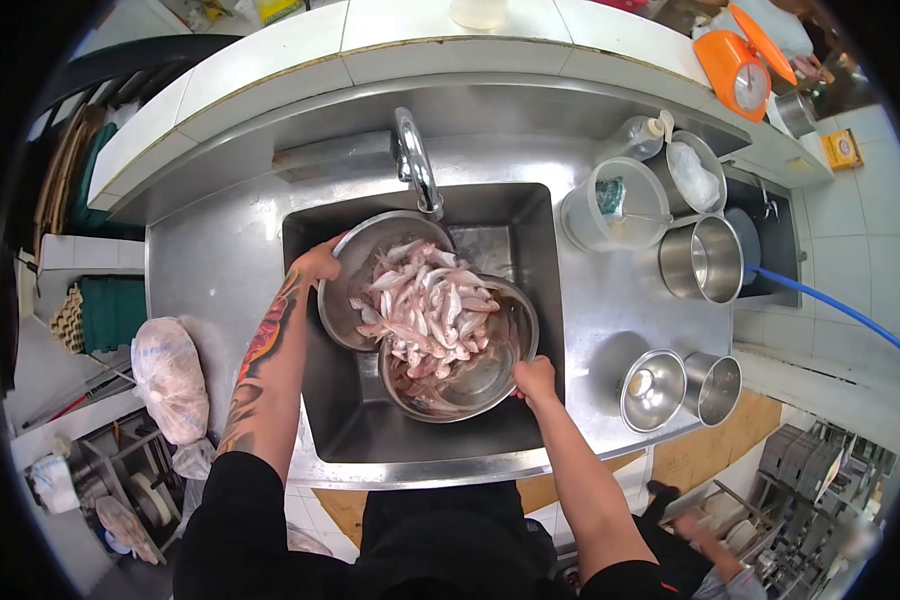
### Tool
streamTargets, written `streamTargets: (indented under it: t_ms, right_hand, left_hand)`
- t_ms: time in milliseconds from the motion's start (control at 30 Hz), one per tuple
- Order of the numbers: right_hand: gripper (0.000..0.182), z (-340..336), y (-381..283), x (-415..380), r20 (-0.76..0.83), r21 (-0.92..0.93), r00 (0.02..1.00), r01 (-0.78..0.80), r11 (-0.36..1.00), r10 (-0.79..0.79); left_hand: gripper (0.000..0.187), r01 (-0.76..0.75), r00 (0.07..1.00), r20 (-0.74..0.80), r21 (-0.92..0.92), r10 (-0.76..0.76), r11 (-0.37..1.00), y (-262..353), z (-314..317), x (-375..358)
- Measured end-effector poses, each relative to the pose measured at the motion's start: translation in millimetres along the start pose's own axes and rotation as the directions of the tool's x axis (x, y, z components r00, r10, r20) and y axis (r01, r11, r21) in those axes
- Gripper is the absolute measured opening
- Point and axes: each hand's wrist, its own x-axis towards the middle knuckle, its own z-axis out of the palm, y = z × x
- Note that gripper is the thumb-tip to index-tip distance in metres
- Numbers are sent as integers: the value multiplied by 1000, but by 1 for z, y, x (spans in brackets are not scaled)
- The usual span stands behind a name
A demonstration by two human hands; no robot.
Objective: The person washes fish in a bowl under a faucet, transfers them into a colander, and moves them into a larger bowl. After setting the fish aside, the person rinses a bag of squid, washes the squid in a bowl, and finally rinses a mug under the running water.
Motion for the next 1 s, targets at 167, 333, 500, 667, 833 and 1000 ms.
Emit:
streamTargets:
  t_ms: [167, 333, 500, 667, 833, 1000]
  right_hand:
    - [9, -8, -16, -26, -81, -16, 996, 24, 1000, -25]
    - [14, -21, -19, -43, -24, -65, 996, 85, 994, -87]
    - [23, -24, -60, -48, -23, -319, 998, 44, 947, -54]
    - [43, 7, -125, -51, 32, -599, 977, 189, 778, -213]
    - [82, 47, -163, -86, 122, -853, 875, 334, 401, -469]
    - [74, 57, -177, -127, 268, -891, 737, 434, 130, -621]
  left_hand:
    - [101, 35, 985, 166, 58, -44, 998, 12, 0, 7]
    - [92, 27, 969, 243, 83, -46, 996, -1, 41, 39]
    - [75, -10, 974, 221, -150, 44, 989, -61, 97, 77]
    - [60, -108, 976, -203, -117, 82, 987, -72, 118, 38]
    - [66, 191, 878, -347, -378, -330, 906, -97, 167, 12]
    - [77, 425, 816, -116, -542, -566, 725, -76, 202, -50]
